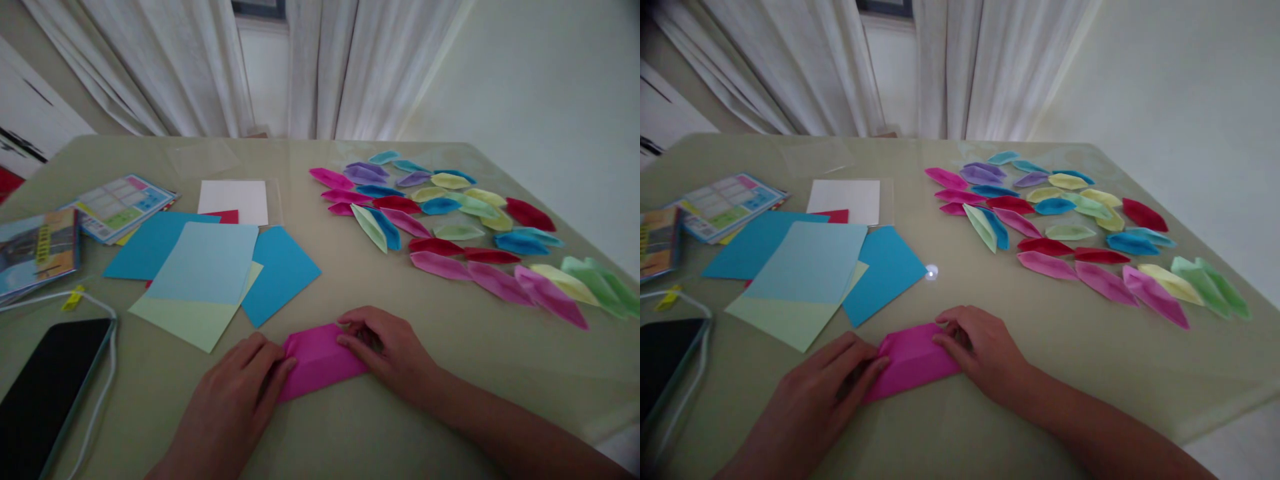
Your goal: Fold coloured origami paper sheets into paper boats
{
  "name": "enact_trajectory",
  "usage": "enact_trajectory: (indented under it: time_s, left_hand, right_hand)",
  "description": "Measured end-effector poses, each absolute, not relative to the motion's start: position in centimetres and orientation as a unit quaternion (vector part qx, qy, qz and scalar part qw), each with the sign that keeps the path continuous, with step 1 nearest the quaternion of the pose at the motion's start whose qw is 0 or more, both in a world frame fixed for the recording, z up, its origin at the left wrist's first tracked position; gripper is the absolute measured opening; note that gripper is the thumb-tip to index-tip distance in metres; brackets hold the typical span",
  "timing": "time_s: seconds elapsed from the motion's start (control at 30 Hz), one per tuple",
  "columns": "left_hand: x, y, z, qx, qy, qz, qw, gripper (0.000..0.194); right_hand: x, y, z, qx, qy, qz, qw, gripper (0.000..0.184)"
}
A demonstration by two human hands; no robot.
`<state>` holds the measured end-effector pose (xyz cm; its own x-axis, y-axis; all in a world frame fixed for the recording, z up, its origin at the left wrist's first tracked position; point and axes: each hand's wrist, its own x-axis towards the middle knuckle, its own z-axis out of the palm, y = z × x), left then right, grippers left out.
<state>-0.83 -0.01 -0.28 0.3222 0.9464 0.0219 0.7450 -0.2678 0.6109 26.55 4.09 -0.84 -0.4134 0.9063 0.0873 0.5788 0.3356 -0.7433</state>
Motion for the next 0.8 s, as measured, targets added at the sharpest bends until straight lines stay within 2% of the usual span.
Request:
enact_trajectory:
  time_s: [0.33,0.6,0.7,0.8]
  left_hand:
    - [-0.86,-0.52,-1.24,0.771,0.570,0.195,0.207,0.029]
    - [-0.51,-0.34,-0.81,0.728,0.588,0.165,0.311,0.010]
    - [-0.49,-0.24,-0.69,0.695,0.588,0.188,0.368,0.007]
    - [-0.63,0.05,-0.25,0.655,0.577,0.249,0.419,0.011]
  right_hand:
    - [26.57,3.97,-0.86,-0.437,-0.824,0.277,0.230,0.014]
    - [26.49,3.84,-0.46,-0.444,-0.823,0.291,0.201,0.016]
    - [26.41,3.88,-0.19,-0.448,-0.818,0.297,0.206,0.022]
    - [26.57,4.04,0.06,-0.436,-0.799,0.342,0.234,0.011]
